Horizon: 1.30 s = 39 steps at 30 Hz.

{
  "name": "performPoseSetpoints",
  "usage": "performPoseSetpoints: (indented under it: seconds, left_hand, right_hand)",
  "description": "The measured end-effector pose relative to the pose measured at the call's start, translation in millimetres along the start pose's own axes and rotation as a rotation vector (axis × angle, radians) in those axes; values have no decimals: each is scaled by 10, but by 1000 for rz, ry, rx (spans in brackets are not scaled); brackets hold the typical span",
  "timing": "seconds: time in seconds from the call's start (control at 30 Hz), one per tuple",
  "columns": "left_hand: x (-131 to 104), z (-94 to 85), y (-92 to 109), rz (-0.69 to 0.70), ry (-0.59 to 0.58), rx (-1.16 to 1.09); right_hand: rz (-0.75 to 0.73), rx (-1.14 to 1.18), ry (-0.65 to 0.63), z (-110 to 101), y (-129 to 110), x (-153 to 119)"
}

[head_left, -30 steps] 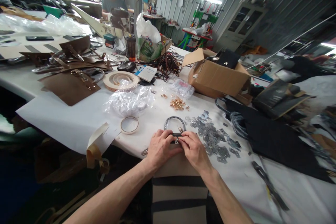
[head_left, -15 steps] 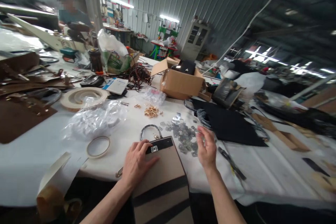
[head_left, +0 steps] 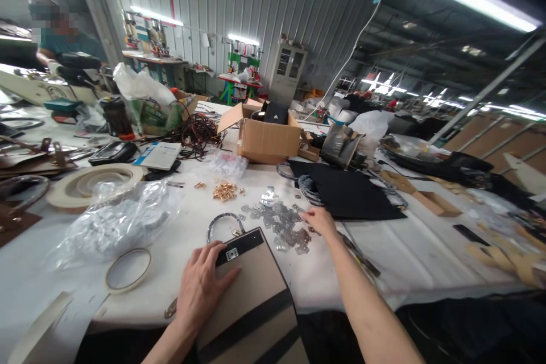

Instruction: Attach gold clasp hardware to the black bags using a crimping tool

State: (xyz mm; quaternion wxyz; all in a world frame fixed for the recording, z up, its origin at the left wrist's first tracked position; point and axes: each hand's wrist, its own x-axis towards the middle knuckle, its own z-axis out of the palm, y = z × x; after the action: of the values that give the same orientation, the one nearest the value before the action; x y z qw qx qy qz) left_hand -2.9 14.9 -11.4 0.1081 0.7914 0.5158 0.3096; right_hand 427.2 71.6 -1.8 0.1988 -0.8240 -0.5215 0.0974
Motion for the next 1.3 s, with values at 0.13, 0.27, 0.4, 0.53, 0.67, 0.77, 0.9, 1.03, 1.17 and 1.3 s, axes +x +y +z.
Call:
performPoseSetpoints:
  seconds: [0.13, 0.27, 0.4, 0.53, 0.67, 0.77, 0.9, 1.03, 1.17, 1.3]
  left_hand:
    - [-9, -90, 81, -9, -22, -12]
    - [88, -171, 225, 77, -94, -47]
    - [284, -115, 418, 207, -189, -135]
    - [484, 70, 595, 150, -251, -71]
    - [574, 235, 656, 37, -243, 4]
    - [549, 279, 627, 26, -208, -17]
    - [440, 259, 559, 69, -184, -45]
    - [336, 244, 536, 106, -180, -23]
    - [318, 266, 565, 68, -208, 33]
    - [334, 281, 575, 48, -212, 8]
  right_hand:
    - [92, -74, -22, 151, 18, 32]
    - [114, -133, -40, 221, 78, 88]
    - [99, -167, -54, 235, 126, 112]
    - [94, -198, -47, 254, 134, 130]
    - [67, -163, -12, 266, 132, 106]
    - [43, -95, 39, 250, 166, 22]
    - [31, -4, 72, 216, 253, -131]
    - [39, 56, 108, 186, 301, -242]
    - [59, 16, 153, 156, 252, -303]
    - [17, -56, 266, 107, 159, -345]
